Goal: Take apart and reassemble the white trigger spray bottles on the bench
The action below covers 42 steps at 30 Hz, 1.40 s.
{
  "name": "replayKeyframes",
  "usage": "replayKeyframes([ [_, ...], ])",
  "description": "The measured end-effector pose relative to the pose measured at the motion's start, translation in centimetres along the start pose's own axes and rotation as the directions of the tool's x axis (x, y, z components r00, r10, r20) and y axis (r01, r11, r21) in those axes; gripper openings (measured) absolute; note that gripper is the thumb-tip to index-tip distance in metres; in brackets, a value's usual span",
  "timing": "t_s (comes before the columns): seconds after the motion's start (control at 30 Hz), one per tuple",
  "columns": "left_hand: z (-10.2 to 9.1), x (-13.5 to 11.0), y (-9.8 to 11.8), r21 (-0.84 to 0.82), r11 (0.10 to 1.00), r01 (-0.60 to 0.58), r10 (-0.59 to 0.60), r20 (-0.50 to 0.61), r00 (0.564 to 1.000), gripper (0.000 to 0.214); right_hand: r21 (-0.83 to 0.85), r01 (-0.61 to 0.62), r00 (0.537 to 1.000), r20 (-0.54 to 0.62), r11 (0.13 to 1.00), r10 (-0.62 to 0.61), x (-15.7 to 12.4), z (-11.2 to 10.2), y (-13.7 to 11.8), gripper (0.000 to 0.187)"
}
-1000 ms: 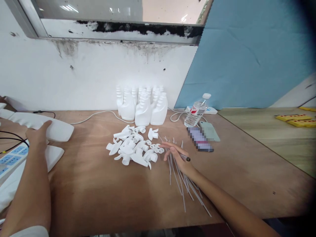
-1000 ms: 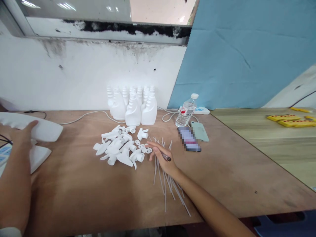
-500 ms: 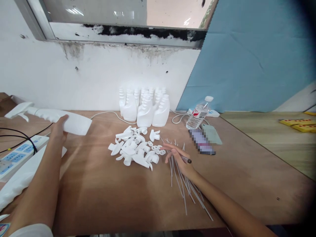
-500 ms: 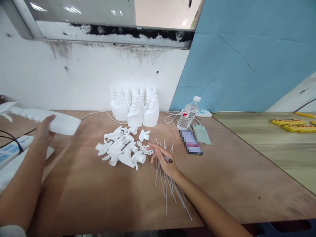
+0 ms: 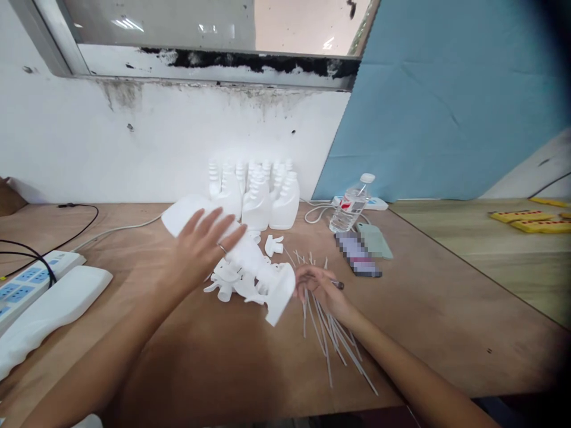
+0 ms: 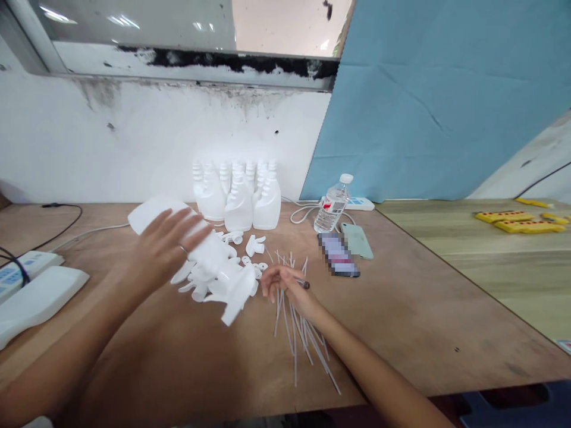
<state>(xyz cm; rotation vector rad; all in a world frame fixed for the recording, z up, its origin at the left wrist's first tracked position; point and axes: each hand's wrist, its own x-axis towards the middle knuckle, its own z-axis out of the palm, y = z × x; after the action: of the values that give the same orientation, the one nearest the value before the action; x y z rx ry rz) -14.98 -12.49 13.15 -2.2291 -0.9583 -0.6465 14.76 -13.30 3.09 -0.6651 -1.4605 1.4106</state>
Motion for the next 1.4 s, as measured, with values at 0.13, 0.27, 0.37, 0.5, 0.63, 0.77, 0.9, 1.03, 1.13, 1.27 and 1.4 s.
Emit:
replayKeyframes([
  [0.13,1.9,-0.3,2.6,0.087,0.992,-0.088,0.090,-0.026,0.996,0.051,0.227,-0.207,0.965,0.206,0.952,0.161,-0.4,0.8,-0.3,0.061],
  [0.27,2.7,-0.5,4.2,0.109,0.990,-0.095,0.102,-0.063,0.993,0.052,0.252,-0.313,0.920,0.322,0.916,0.225,-0.7,1.7,-0.6,0.063],
  [0.37,2.8,-0.7,4.9,0.097,0.991,-0.095,0.105,-0.104,0.989,0.053,0.229,-0.370,0.899,0.332,0.900,0.286,-1.0,2.5,-0.5,0.058],
  [0.5,2.7,-0.8,4.9,0.105,0.985,-0.135,0.151,-0.161,0.975,0.052,0.152,-0.344,0.937,0.113,0.927,0.330,-1.5,3.3,-0.3,0.035],
  [0.63,2.1,-0.5,4.1,0.088,0.973,-0.215,0.224,-0.103,0.969,0.056,-0.214,-0.171,0.985,-0.015,0.962,0.172,-1.4,3.4,-1.3,0.034],
  [0.77,1.1,-0.3,3.1,-0.001,0.952,-0.305,0.304,0.057,0.951,0.065,-0.728,0.292,0.955,0.182,0.621,-0.236,-0.8,2.0,-2.5,0.015],
  [0.9,-0.1,-0.3,2.6,-0.163,0.964,-0.209,0.246,0.260,0.934,0.052,-0.844,0.526,0.782,0.428,0.110,-0.454,-0.6,-0.7,-2.4,0.027],
  [1.03,-1.4,-0.1,1.9,-0.347,0.937,0.051,0.149,0.525,0.838,0.043,-0.856,0.501,0.737,0.500,-0.128,-0.455,-1.3,-2.5,-1.9,0.032],
  [1.13,-2.4,0.1,0.3,-0.448,0.862,0.237,0.182,0.710,0.680,0.048,-0.847,0.505,0.731,0.523,-0.168,-0.439,-1.8,-3.0,-1.7,0.039],
  [1.27,-2.9,0.2,-3.7,-0.437,0.775,0.456,0.202,0.855,0.477,0.053,-0.881,0.430,0.620,0.446,-0.196,-0.646,-1.4,-4.0,-1.6,0.030],
  [1.4,-1.8,0.3,-7.4,-0.310,0.713,0.629,-0.120,0.830,0.545,0.062,-0.975,0.205,0.493,0.183,-0.090,-0.850,0.1,-4.9,-1.9,0.035],
])
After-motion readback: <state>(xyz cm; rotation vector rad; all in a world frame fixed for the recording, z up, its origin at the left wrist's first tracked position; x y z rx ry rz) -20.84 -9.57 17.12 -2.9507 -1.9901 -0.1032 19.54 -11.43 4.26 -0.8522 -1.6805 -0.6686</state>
